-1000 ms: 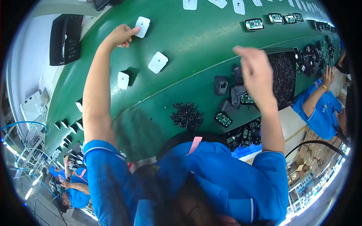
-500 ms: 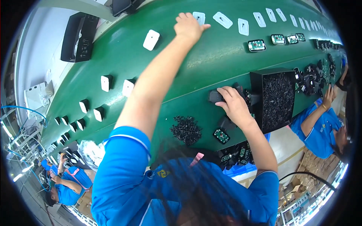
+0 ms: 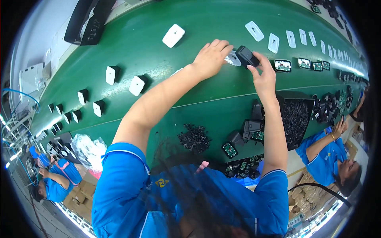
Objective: The person assembles small electronic modules by hand, fitting small black components and white panels into a plastic housing with a circuit board.
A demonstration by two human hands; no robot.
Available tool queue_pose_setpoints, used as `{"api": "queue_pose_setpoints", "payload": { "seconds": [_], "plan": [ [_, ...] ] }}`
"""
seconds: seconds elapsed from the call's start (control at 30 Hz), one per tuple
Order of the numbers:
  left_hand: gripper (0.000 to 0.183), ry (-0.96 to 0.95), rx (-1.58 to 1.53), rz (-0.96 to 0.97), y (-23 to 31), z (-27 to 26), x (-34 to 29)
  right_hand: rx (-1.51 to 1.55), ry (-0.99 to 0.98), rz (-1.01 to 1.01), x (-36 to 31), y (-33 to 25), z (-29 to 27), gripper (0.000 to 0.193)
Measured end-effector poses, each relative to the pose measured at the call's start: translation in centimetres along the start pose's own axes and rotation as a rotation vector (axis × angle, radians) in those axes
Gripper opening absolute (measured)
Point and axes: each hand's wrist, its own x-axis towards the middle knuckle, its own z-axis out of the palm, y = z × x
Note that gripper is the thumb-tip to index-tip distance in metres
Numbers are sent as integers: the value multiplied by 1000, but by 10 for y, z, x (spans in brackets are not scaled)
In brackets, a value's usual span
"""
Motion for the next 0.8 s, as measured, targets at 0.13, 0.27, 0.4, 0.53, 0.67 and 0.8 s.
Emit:
{"api": "queue_pose_setpoints", "payload": {
  "seconds": [0.13, 0.27, 0.4, 0.53, 0.67, 0.8],
  "plan": [
    [49, 62, -176, -84, -6, -17, -3, -194, -95, -155, 9, -7, 12, 42],
    [59, 19, -204, -33, -13, -23, -11, -286, -164, -251, 14, -11, 19, 41],
    [62, -43, -201, -18, -15, -24, -18, -323, -208, -254, 18, -12, 22, 41],
    [56, -77, -112, -14, -20, -22, -21, -361, -240, -306, 21, -9, 26, 41],
    [57, -111, -49, -4, -19, -24, -23, -414, -253, -362, 19, -6, 32, 40],
    [52, -101, 104, 58, -14, -22, -27, -612, -102, -594, 9, 4, 47, 43]
  ]
}}
